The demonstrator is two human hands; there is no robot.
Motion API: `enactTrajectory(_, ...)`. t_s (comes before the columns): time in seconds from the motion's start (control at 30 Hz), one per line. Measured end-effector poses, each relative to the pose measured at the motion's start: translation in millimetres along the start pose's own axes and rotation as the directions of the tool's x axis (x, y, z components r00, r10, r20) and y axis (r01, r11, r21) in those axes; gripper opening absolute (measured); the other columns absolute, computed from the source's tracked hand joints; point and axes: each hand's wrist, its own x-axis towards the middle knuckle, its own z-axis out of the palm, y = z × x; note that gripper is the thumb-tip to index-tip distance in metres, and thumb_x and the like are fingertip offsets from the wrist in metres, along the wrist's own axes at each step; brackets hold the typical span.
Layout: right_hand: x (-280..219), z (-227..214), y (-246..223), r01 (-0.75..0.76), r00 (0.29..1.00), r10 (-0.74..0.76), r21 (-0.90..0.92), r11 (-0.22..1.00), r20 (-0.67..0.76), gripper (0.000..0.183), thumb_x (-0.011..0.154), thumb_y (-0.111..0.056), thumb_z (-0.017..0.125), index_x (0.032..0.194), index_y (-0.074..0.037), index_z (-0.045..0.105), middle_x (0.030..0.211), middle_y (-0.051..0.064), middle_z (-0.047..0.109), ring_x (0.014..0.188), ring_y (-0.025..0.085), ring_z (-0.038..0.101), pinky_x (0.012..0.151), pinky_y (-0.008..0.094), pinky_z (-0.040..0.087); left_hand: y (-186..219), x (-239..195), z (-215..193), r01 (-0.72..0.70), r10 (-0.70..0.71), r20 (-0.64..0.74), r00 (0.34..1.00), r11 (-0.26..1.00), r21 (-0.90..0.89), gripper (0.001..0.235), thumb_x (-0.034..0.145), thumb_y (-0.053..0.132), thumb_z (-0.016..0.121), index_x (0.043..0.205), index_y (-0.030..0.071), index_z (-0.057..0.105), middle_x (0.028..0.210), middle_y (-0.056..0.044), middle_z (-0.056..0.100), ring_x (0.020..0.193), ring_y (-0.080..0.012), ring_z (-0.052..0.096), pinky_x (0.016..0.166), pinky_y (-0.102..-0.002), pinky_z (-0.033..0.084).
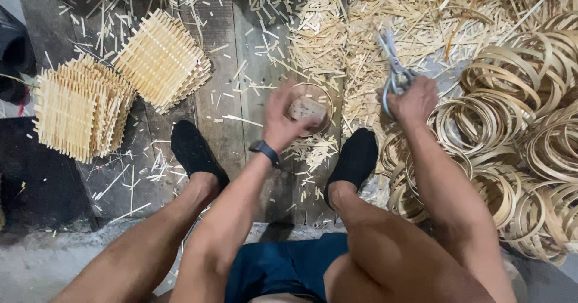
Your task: The person sits on the floor and assembles small round bamboo baskets. They place a woven bamboo base on a wooden block, fit a circular bamboo rim around it, and use shears to trim excess material. The finished baskets are stacked nearby.
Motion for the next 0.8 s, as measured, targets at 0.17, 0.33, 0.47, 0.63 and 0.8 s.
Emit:
enactTrajectory(0.17, -8.5, -3.8, -7.7, 0.059, 0.998, -0.053, -0.174, 0.983, 0.039, 0.088, 0.07, -0.034, 0.092, 0.133, 0.008, 0.048, 0.134, 0.028, 0.038, 0.13, 0.044, 0.035, 0.112, 0.056, 0.029, -38.7, 46.3, 5.6, 0.28, -0.272, 0.067, 0.96, 0.942, -0.183, 0.049, 0.092, 0.046, 0.073, 0.124, 0.008, 0.073, 0.113, -0.013, 0.076, 0.103, -0.0243, 0.074, 0.091, -0.038, 0.058)
enactTrajectory(0.33, -45.4, 20.3, -41.8, 0.133, 0.859, -0.417, 0.657, 0.742, 0.297, 0.045, 0.086, -0.018, 0.079, 0.127, -0.005, 0.064, 0.116, 0.013, 0.067, 0.097, 0.02, 0.069, 0.085, 0.032, 0.061, -41.0, 60.3, 19.8, 0.133, -0.056, 0.283, 0.958, 0.955, -0.263, 0.034, 0.089, 0.028, 0.079, 0.115, 0.007, 0.079, 0.099, -0.009, 0.08, 0.084, -0.0168, 0.073, 0.075, -0.031, 0.059)
enactTrajectory(0.47, -58.2, 34.6, -56.5, 0.086, 0.874, -0.408, 0.741, 0.666, 0.265, 0.021, 0.092, -0.013, 0.077, 0.109, 0.0, 0.079, 0.096, 0.008, 0.08, 0.078, 0.014, 0.068, 0.071, 0.03, 0.057, -33.8, 50.2, 30.3, 0.283, -0.117, 0.344, 0.932, 0.828, -0.484, 0.029, 0.089, 0.012, 0.08, 0.115, 0.003, 0.076, 0.101, -0.006, 0.08, 0.086, -0.0098, 0.073, 0.078, -0.026, 0.06)
enactTrajectory(0.63, -56.0, 42.3, -54.5, 0.13, 0.853, -0.476, 0.799, 0.587, 0.212, 0.019, 0.088, -0.013, 0.08, 0.102, -0.002, 0.073, 0.087, 0.005, 0.074, 0.076, 0.007, 0.065, 0.068, 0.024, 0.054, -31.9, 43.9, 43.7, 0.235, -0.114, 0.258, 0.959, 0.828, -0.508, 0.026, 0.09, 0.009, 0.078, 0.114, -0.001, 0.077, 0.098, -0.007, 0.08, 0.084, -0.0096, 0.073, 0.076, -0.024, 0.06)
enactTrajectory(0.8, -52.7, 54.2, -60.3, 0.147, 0.897, -0.399, 0.721, 0.677, 0.192, 0.017, 0.082, -0.014, 0.085, 0.092, -0.001, 0.078, 0.078, 0.005, 0.075, 0.068, 0.009, 0.062, 0.062, 0.027, 0.05, -31.0, 37.5, 54.6, 0.339, -0.251, 0.229, 0.941, 0.735, -0.587, 0.025, 0.087, 0.009, 0.08, 0.109, -0.003, 0.077, 0.094, -0.008, 0.078, 0.081, -0.0104, 0.072, 0.073, -0.024, 0.06)
